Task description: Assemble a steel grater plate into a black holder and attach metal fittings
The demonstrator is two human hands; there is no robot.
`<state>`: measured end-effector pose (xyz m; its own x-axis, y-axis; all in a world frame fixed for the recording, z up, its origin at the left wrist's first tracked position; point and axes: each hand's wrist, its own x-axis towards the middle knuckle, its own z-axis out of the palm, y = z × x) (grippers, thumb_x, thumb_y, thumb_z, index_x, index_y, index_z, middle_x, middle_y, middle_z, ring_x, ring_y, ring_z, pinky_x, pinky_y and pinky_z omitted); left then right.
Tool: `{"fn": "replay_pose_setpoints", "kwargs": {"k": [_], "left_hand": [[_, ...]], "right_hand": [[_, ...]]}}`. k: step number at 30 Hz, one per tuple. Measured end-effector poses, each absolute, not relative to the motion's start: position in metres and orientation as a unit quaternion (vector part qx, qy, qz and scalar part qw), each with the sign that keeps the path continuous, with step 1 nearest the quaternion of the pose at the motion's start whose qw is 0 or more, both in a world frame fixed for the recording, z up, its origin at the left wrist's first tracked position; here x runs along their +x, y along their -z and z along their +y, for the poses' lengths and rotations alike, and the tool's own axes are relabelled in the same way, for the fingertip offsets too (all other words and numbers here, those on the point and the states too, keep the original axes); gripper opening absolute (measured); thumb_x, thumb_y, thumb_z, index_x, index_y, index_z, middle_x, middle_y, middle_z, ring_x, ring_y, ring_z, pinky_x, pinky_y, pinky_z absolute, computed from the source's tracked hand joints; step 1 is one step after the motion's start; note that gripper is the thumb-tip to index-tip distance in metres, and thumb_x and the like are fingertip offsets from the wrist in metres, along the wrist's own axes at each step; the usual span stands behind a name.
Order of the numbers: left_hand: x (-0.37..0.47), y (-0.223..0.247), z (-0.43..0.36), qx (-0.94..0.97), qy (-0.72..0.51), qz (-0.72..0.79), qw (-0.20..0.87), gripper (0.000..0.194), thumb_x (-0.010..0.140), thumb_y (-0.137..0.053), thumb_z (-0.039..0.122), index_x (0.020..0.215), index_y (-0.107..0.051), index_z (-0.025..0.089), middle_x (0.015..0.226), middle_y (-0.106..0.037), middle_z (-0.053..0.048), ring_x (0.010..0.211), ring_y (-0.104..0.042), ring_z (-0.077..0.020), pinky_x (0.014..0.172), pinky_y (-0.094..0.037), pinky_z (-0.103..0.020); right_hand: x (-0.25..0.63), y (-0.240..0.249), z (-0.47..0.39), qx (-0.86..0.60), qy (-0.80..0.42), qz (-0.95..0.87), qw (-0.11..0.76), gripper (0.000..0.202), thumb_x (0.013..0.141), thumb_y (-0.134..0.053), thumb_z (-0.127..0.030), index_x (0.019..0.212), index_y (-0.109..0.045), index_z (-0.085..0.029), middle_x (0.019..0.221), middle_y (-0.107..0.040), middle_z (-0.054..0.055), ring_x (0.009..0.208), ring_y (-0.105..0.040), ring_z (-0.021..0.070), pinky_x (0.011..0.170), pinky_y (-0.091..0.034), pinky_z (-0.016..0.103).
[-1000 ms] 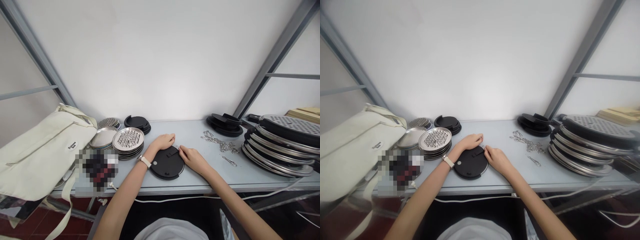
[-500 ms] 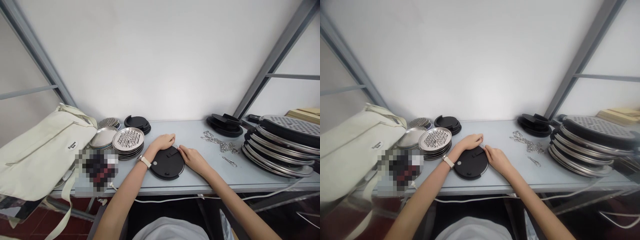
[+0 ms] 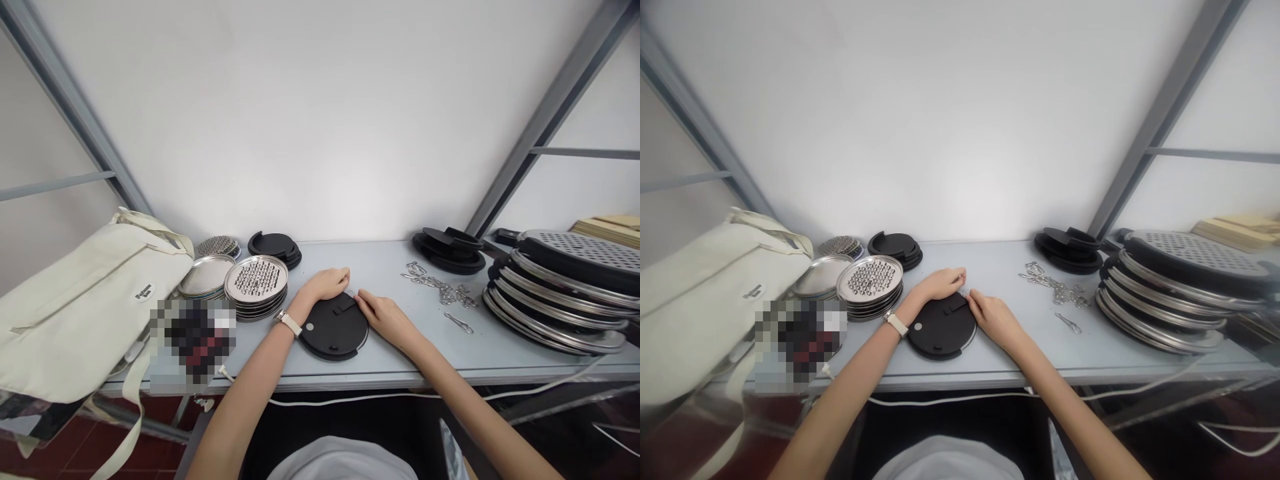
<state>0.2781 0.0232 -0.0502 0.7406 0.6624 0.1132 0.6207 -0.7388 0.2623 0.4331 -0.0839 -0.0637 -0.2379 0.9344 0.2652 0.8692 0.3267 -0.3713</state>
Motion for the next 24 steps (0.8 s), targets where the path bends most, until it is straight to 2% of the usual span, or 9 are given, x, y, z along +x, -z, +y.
{"fn": "replay_pose_setpoints", "kwargs": {"k": [11, 24], "left_hand": [[0.2769, 0.0467, 0.0207, 0.926, -0.097, 0.348, 0.106, 0.019, 0.088, -0.034, 0.024, 0.094, -0.051, 0.019, 0.086, -0.063, -0.004, 0.072, -0.057, -0.0166, 0.067, -0.043, -0.027], [0.277, 0.0477, 0.0213, 0.928, -0.104, 0.344, 0.102, 0.02, 0.089, -0.032, 0.026, 0.092, -0.051, 0.019, 0.084, -0.062, -0.004, 0.072, -0.057, -0.017, 0.067, -0.043, -0.027]], "right_hand": [[0.4316, 0.0618, -0.0859, -0.558, -0.122, -0.774, 0.274, 0.02, 0.092, -0.026, -0.033, 0.087, -0.042, -0.023, 0.056, -0.048, -0.004, 0.048, -0.046, 0.0137, 0.05, -0.03, 0.022], [0.4333, 0.0664, -0.0829, -0.562, -0.101, -0.783, 0.246, 0.021, 0.094, -0.023, -0.031, 0.086, -0.04, -0.022, 0.058, -0.049, -0.002, 0.05, -0.049, 0.0158, 0.051, -0.029, 0.023]]}}
